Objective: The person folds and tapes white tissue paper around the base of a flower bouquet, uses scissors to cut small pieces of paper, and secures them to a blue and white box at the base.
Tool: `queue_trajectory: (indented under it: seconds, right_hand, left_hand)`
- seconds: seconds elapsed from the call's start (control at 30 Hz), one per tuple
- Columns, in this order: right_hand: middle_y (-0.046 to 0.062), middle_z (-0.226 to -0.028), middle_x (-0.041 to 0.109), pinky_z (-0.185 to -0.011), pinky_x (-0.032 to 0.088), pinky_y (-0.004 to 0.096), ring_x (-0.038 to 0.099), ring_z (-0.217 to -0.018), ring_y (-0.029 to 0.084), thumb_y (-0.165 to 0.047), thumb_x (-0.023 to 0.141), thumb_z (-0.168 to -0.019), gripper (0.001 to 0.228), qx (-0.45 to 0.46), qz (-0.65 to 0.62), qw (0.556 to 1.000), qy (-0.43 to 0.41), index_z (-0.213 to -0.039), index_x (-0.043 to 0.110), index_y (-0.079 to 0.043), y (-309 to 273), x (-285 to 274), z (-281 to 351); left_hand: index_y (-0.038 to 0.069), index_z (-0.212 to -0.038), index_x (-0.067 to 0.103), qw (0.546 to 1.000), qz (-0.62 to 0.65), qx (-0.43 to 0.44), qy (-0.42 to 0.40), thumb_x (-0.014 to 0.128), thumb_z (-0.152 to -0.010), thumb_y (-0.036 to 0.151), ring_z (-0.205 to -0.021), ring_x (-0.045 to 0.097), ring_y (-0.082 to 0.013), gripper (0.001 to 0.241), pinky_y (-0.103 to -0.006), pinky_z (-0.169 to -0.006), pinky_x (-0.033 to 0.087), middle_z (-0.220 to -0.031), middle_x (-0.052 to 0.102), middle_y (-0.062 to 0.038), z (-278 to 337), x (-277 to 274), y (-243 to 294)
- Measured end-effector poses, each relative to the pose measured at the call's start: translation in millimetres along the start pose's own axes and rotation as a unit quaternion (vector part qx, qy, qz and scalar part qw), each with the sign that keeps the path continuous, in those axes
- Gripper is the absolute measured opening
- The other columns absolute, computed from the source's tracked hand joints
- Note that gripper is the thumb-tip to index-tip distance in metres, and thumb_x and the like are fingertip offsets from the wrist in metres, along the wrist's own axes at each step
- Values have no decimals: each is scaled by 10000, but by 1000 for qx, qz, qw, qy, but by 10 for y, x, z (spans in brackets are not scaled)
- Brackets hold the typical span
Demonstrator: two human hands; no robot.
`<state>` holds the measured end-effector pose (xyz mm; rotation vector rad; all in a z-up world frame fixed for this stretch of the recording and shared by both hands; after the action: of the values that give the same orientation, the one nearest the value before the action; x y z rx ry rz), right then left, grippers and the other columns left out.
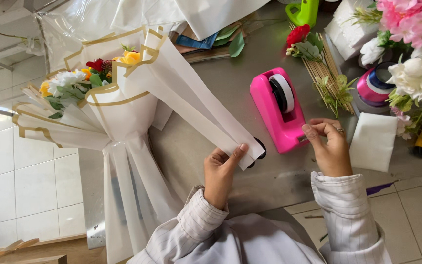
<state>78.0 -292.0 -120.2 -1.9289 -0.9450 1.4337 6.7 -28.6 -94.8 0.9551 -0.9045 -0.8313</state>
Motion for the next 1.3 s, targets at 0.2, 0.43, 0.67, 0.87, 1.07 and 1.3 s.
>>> queue_trajectory:
  seconds: [0.2, 0.43, 0.67, 0.87, 1.07, 1.3]
  right_hand:
    - [171, -1117, 642, -940, 469, 373, 633, -1009, 297, -284, 789, -1023, 285, 55, -61, 996, -24, -959, 707, -19, -40, -183, 140]
    - [66, -986, 687, -808, 588, 262, 703, -868, 131, -233, 688, -1059, 189, 315, -350, 882, -25, -1039, 626, -55, 61, -19, 461]
    - [118, -664, 615, -466, 562, 262, 638, -525, 156, -76, 651, -982, 120, 361, -423, 824, -106, -904, 588, -8, 144, 216, 562]
    - [167, -647, 621, -456, 489, 272, 604, -510, 182, -154, 691, -1005, 200, 210, -370, 903, -59, -980, 680, 44, -719, 225, 579]
    - [83, -656, 646, -520, 455, 212, 539, -574, 72, -182, 768, -966, 187, 201, -409, 890, 19, -902, 714, -14, -1117, 509, 422]
    - [68, -538, 558, -471, 397, 213, 460, -484, 76, -255, 782, -967, 276, 226, -368, 901, 36, -840, 706, -22, -1021, 614, 360]
  left_hand:
    - [-49, -827, 739, 1000, -10, 3, -4, 867, -863, 203, -651, 609, -83, 285, -217, -624, 513, -681, 717, -88, -31, -38, -180]
    - [-17, -815, 732, 1000, 2, 19, 6, 833, -890, 187, -604, 579, -48, 240, -178, -571, 473, -658, 691, -46, -16, 240, 112]
    - [-5, -809, 725, 999, -5, 31, 9, 829, -902, 202, -608, 554, -33, 249, -165, -550, 444, -642, 684, -51, -31, 329, 30]
    - [5, -840, 748, 993, -24, 85, 73, 823, -914, 190, -655, 548, -60, 213, -204, -579, 460, -693, 712, -65, -10, 409, -96]
    - [26, -871, 767, 987, 0, 134, 93, 808, -924, 169, -682, 575, -44, 158, -197, -612, 478, -725, 720, -43, 53, 615, 59]
    - [38, -848, 769, 982, -11, 172, 82, 799, -926, 138, -711, 558, -48, 130, -225, -650, 501, -718, 689, -17, 59, 549, -41]
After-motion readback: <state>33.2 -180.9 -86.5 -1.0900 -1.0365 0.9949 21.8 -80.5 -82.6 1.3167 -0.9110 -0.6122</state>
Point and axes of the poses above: each hand's wrist, its own z-axis away from the middle knuckle, its own x-axis out of the palm, y = z × x, the point moved 1 cm from there along -z, towards the middle knuckle
